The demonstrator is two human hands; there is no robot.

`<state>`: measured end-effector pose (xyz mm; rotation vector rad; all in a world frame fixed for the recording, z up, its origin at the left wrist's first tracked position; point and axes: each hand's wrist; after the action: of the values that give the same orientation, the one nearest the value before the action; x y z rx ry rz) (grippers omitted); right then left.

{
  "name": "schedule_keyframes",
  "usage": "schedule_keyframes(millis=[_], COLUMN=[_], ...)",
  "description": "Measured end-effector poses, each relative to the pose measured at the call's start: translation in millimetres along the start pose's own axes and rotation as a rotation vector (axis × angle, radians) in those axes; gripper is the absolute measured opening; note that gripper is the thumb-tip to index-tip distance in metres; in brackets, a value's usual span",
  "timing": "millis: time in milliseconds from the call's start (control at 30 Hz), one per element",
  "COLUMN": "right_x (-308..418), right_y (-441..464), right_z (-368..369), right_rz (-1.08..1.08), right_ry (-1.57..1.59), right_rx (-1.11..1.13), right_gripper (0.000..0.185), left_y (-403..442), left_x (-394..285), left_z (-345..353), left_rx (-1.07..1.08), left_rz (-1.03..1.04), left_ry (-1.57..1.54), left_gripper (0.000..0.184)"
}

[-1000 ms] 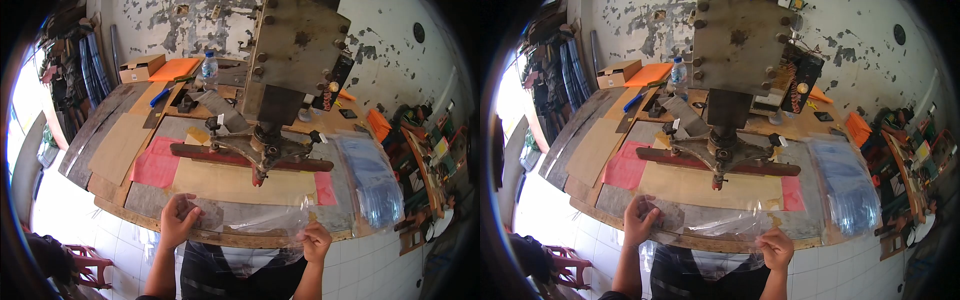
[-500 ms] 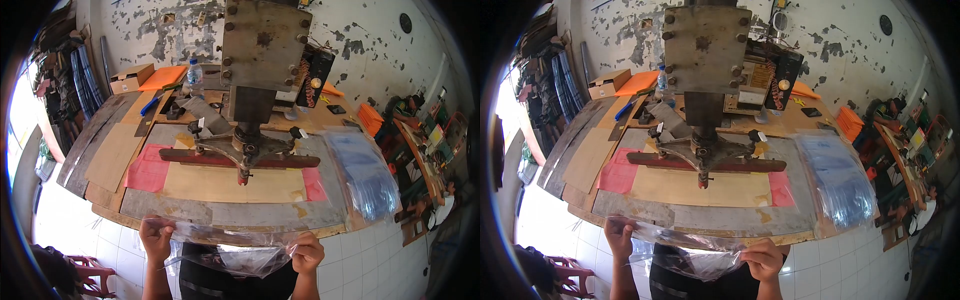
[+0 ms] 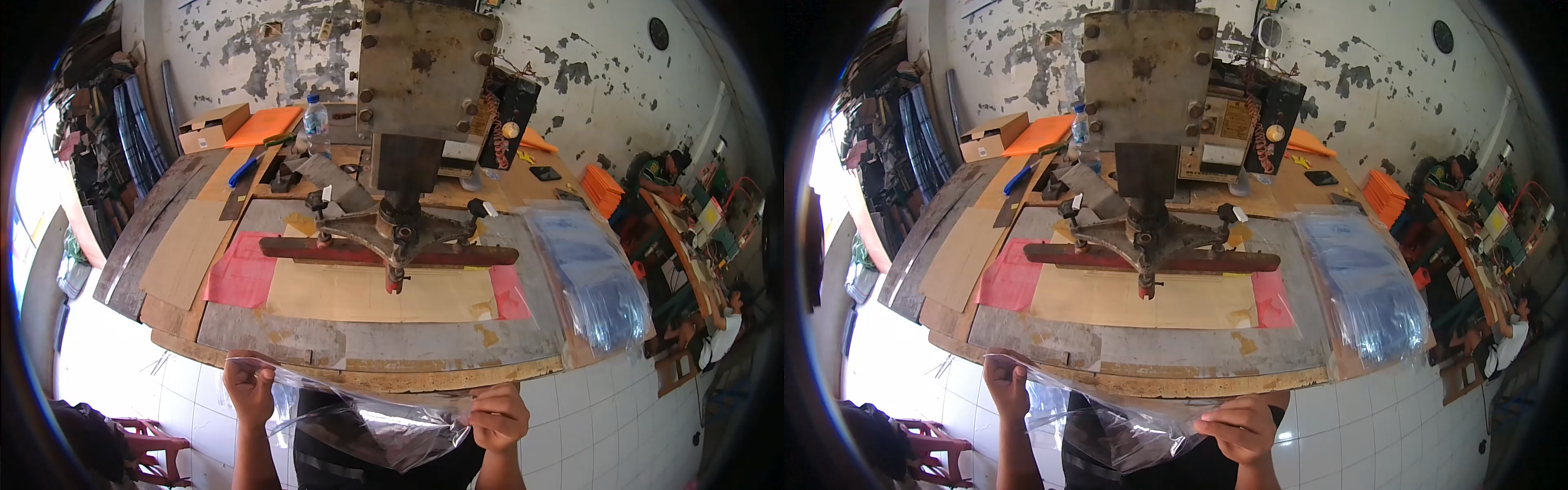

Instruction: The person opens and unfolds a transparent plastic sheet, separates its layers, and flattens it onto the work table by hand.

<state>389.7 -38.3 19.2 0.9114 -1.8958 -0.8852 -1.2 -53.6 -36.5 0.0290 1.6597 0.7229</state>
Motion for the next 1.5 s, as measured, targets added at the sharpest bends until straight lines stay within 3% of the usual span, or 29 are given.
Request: schedule_keyframes(millis=[167, 233, 367, 467, 600, 667, 700, 767, 833, 900, 967, 1000, 1100, 1500], right_x=[11, 11, 11, 15, 17, 20, 20, 26, 33, 38, 43, 46, 50, 51], right_y=[5, 4, 3, 5, 0, 0, 0, 3, 8, 10, 8, 5, 3, 6], right_z=[-4, -3, -4, -4, -7, -10, -11, -12, -12, -12, -10, -9, -10, -5], right_rz=[-0.029, -0.048, -0.052, -0.046, 0.035, 0.067, 0.106, 0.143, 0.250, 0.253, 0.258, 0.296, 0.343, 0.334], right_ry=[-0.051, -0.018, -0.026, -0.042, 0.048, 0.080, 0.112, 0.152, 0.183, 0.201, 0.213, 0.196, 0.175, 0.176], right_rx=[0.048, 0.028, 0.039, 0.060, 0.059, 0.094, 0.130, 0.179, 0.269, 0.294, 0.312, 0.282, 0.256, 0.265], right_gripper=[0.013, 0.023, 0.024, 0.011, 0.008, 0.009, 0.010, 0.011, 0.009, 0.013, 0.016, 0.013, 0.011, 0.012], left_y=[-2, -2, -3, -9, 18, 23, 26, 33, 48, 56, 62, 63, 61, 58], left_x=[4, 2, 7, 20, -52, -84, -96, -119, -144, -151, -155, -155, -148, -149], left_z=[0, -2, -4, -16, 23, 25, 23, 19, 33, 48, 58, 63, 67, 69], left_rx=[0.007, 0.013, 0.018, 0.062, -0.081, -0.111, -0.116, 0.347, 0.588, 0.608, 0.815, 0.795, 0.812, 0.662], left_rz=[0.012, 0.002, 0.018, -0.003, 0.089, 0.176, 0.172, 0.319, 0.295, 0.295, 0.284, 0.334, 0.336, 0.450], left_ry=[-0.066, -0.065, -0.037, -0.025, -0.028, 0.465, 0.468, 0.575, 0.446, 0.413, 0.273, 0.224, 0.120, 0.157], left_gripper=[0.062, 0.062, 0.062, 0.057, 0.060, 0.072, 0.072, 0.071, 0.064, 0.059, 0.048, 0.032, 0.025, 0.015])
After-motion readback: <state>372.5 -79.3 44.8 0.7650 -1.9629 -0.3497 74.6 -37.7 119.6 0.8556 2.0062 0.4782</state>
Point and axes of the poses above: each hand's wrist, its own y-axis towards the middle knuckle, its own z-axis out of the palm, x = y × z, and after that the axes turned 7 degrees about x, right-handed
